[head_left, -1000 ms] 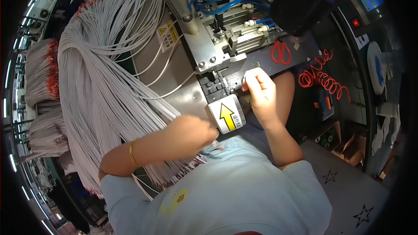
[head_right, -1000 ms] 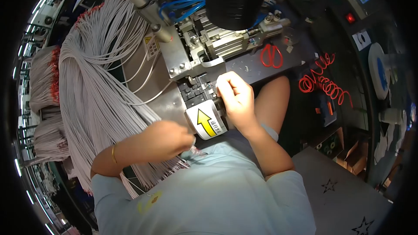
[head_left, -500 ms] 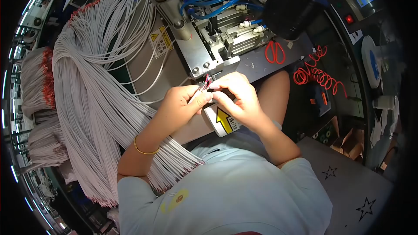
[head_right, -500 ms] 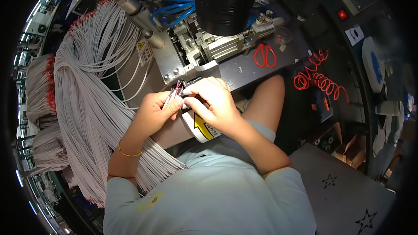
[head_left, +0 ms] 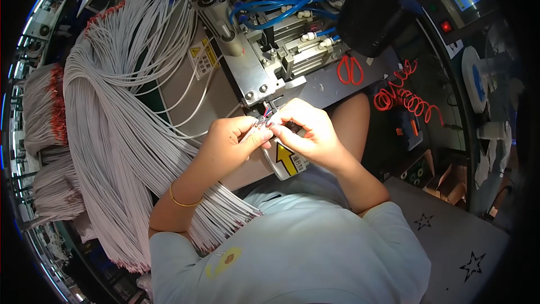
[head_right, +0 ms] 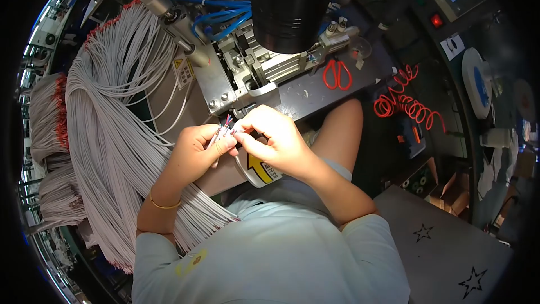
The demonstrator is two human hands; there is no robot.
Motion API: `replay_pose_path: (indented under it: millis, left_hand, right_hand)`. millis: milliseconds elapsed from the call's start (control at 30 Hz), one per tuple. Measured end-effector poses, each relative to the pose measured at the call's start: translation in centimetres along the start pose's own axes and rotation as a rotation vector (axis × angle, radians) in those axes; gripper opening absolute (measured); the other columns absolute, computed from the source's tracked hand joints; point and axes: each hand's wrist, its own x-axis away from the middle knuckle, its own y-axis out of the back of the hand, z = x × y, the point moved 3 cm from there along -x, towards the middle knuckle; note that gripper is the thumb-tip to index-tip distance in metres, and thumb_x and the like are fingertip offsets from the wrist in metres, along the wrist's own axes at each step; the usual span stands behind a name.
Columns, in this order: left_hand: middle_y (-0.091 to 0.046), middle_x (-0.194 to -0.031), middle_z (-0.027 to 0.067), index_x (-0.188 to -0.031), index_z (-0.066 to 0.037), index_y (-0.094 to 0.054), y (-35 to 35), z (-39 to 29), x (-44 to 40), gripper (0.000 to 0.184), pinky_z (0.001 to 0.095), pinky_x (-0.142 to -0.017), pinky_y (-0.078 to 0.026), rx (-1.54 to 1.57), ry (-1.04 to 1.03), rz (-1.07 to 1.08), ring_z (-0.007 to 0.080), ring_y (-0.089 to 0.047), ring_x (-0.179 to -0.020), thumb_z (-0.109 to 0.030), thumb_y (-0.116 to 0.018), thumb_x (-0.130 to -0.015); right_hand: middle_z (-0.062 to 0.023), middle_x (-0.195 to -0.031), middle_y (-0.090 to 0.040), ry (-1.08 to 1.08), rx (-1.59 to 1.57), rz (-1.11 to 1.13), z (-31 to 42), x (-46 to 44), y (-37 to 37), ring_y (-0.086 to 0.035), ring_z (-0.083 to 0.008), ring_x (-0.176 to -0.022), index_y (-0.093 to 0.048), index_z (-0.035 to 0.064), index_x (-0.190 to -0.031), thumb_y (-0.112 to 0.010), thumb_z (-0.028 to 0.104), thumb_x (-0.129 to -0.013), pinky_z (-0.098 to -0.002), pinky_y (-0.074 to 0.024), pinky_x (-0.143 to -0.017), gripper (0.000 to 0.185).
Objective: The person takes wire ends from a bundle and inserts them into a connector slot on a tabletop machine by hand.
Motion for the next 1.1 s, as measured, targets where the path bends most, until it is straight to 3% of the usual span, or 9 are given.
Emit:
replay_pose_path:
  millis: [200, 333, 467, 600, 767, 867, 1100]
  left_hand:
    - [-0.067, -0.073, 0.0011, -0.091, -0.001, -0.066, 0.0, -0.2, 0.0, 0.017, 0.0174, -0.048, -0.038, 0.191, 0.142, 0.066, 0.0004, -0.048, -0.054, -0.018, -0.068, -0.089]
    - [-0.067, -0.074, 0.0029, -0.09, -0.001, -0.064, -0.2, 0.0, 0.1, 0.015, 0.0164, -0.047, -0.039, 0.219, 0.145, 0.048, 0.0007, -0.048, -0.052, -0.015, -0.068, -0.089]
    - [-0.067, -0.076, 0.0037, -0.09, -0.001, -0.064, -0.3, 0.6, 0.1, 0.013, 0.0162, -0.047, -0.039, 0.239, 0.094, 0.035, 0.0008, -0.048, -0.051, -0.013, -0.069, -0.088]
    - [-0.067, -0.075, 0.0032, -0.09, -0.001, -0.064, -0.1, -0.2, 0.1, 0.013, 0.0165, -0.047, -0.04, 0.238, 0.155, 0.043, 0.001, -0.05, -0.053, -0.013, -0.069, -0.088]
    - [-0.066, -0.073, 0.002, -0.09, -0.001, -0.064, -0.1, -0.1, 0.2, 0.013, 0.0165, -0.046, -0.04, 0.197, 0.193, 0.062, 0.0009, -0.05, -0.054, -0.013, -0.069, -0.088]
    - [-0.065, -0.073, 0.0003, -0.089, -0.002, -0.064, -0.4, 0.4, 0.1, 0.013, 0.0165, -0.045, -0.039, 0.258, 0.072, 0.003, 0.0001, -0.049, -0.054, -0.015, -0.068, -0.088]
    - [-0.064, -0.072, -0.001, -0.09, -0.003, -0.064, -0.1, 0.2, 0.3, 0.014, 0.0165, -0.045, -0.039, 0.135, 0.131, 0.025, 0.0003, -0.048, -0.054, -0.016, -0.069, -0.088]
  right_hand:
    - [-0.0064, -0.087, -0.063, -0.037, -0.11, 0.0, 0.0, -0.1, -0.1, -0.058, -0.0107, -0.075, -0.066, -0.0006, -0.092, -0.067, 0.001, -0.083, -0.023, -0.0458, -0.068, 0.01]
    - [-0.0059, -0.085, -0.062, -0.207, -0.142, 0.058, 0.1, -0.1, 0.0, -0.058, -0.0109, -0.076, -0.066, -0.0003, -0.093, -0.068, 0.002, -0.083, -0.0233, -0.046, -0.068, 0.01]
    - [-0.0047, -0.085, -0.062, -0.228, -0.226, 0.057, -0.2, 0.0, 0.0, -0.057, -0.0098, -0.074, -0.066, 0.0001, -0.092, -0.068, 0.003, -0.083, -0.0229, -0.0457, -0.066, 0.01]
    - [-0.0039, -0.079, -0.061, -0.061, -0.036, -0.024, 0.6, -0.2, 0.1, -0.057, -0.0097, -0.07, -0.065, 0.0007, -0.087, -0.068, 0.006, -0.082, -0.0243, -0.0455, -0.061, 0.008]
    - [-0.0041, -0.078, -0.061, -0.066, -0.04, -0.014, 0.5, -0.2, 0.1, -0.056, -0.0095, -0.069, -0.065, 0.001, -0.087, -0.068, 0.006, -0.081, -0.024, -0.045, -0.058, 0.008]
    - [-0.0048, -0.082, -0.062, -0.398, -0.428, 0.053, 0.2, -0.1, -0.1, -0.056, -0.008, -0.069, -0.066, 0.0, -0.091, -0.069, 0.003, -0.082, -0.0216, -0.0453, -0.062, 0.009]
    - [-0.0035, -0.082, -0.063, -0.111, -0.047, 0.022, 0.6, -0.1, 0.3, -0.055, -0.0062, -0.068, -0.066, -0.0005, -0.089, -0.068, 0.003, -0.083, -0.0216, -0.0451, -0.06, 0.006]
